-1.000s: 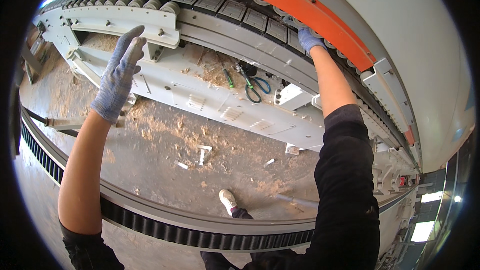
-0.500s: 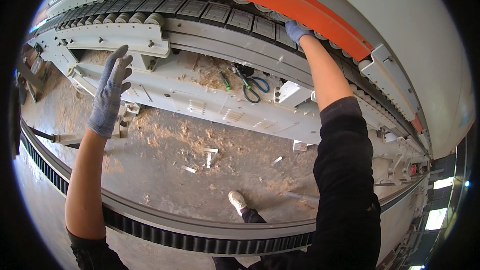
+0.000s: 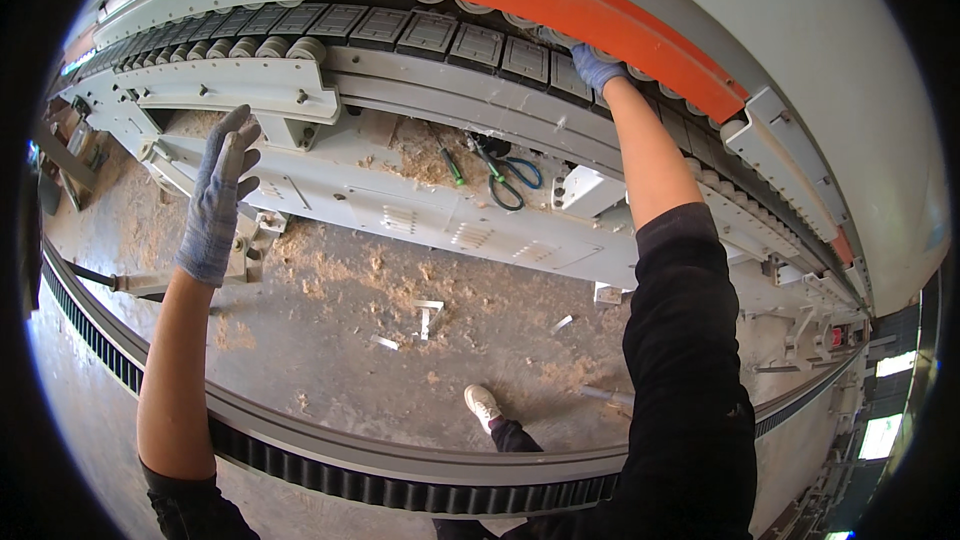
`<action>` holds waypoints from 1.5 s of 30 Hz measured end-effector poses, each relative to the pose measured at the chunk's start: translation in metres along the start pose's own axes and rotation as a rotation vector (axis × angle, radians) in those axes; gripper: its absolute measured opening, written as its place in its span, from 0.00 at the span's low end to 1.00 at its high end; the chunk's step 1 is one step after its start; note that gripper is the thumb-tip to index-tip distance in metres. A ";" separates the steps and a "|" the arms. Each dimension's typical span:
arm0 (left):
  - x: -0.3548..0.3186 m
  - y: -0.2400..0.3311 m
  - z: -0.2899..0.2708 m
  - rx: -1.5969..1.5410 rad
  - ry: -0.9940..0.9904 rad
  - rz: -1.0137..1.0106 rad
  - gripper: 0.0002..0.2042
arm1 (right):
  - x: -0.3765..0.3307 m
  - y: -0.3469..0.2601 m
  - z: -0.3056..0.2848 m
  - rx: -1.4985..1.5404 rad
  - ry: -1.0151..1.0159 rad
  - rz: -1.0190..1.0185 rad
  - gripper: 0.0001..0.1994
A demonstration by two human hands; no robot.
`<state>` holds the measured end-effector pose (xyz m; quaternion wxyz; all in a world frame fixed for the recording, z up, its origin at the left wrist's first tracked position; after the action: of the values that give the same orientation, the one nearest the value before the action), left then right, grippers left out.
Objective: The person uses a screwdriver and pliers to adjust and remove small components from a large industrial machine. They repeatedly insert the screwdriver into slots, pry or twist parts, and use pliers to grip and extract pieces. The work is performed at waist height on a curved machine with an orange trim.
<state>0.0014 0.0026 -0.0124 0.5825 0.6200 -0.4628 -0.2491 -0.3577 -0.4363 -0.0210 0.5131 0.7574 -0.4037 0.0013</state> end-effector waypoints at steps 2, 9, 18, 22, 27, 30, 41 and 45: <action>0.000 -0.001 0.001 -0.005 0.007 -0.012 0.28 | 0.000 0.002 -0.001 0.253 -0.046 0.067 0.23; 0.000 -0.005 0.000 -0.004 0.027 -0.055 0.31 | 0.000 -0.001 -0.007 0.490 -0.095 0.138 0.24; 0.001 -0.010 -0.004 -0.012 0.021 -0.089 0.33 | 0.000 0.000 -0.002 0.293 -0.191 0.093 0.25; 0.001 -0.009 -0.004 -0.005 0.017 -0.061 0.33 | -0.002 -0.006 0.013 0.349 -0.041 0.221 0.22; 0.001 -0.008 -0.003 -0.010 0.005 -0.064 0.31 | 0.000 -0.014 0.013 0.771 0.009 0.450 0.28; 0.002 -0.007 -0.001 -0.022 0.004 -0.049 0.31 | -0.003 -0.007 0.008 0.450 -0.256 0.300 0.23; 0.001 -0.006 0.000 -0.006 -0.039 0.001 0.23 | 0.007 -0.007 0.040 0.635 -0.124 0.209 0.23; 0.001 -0.007 -0.002 -0.060 -0.015 -0.025 0.23 | 0.012 -0.010 0.054 0.833 0.035 0.123 0.24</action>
<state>0.0051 0.0021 -0.0189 0.5942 0.6060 -0.4519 -0.2748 -0.3650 -0.4841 -0.0493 0.1690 0.8744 -0.4044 0.2080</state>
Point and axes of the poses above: each hand's wrist, its own x-axis towards the middle knuckle, its own z-axis out of the palm, y = z × x, the point moved 1 cm from there along x, towards the middle knuckle, and after that the axes turned 7 degrees about -x, right-handed, at the moved point
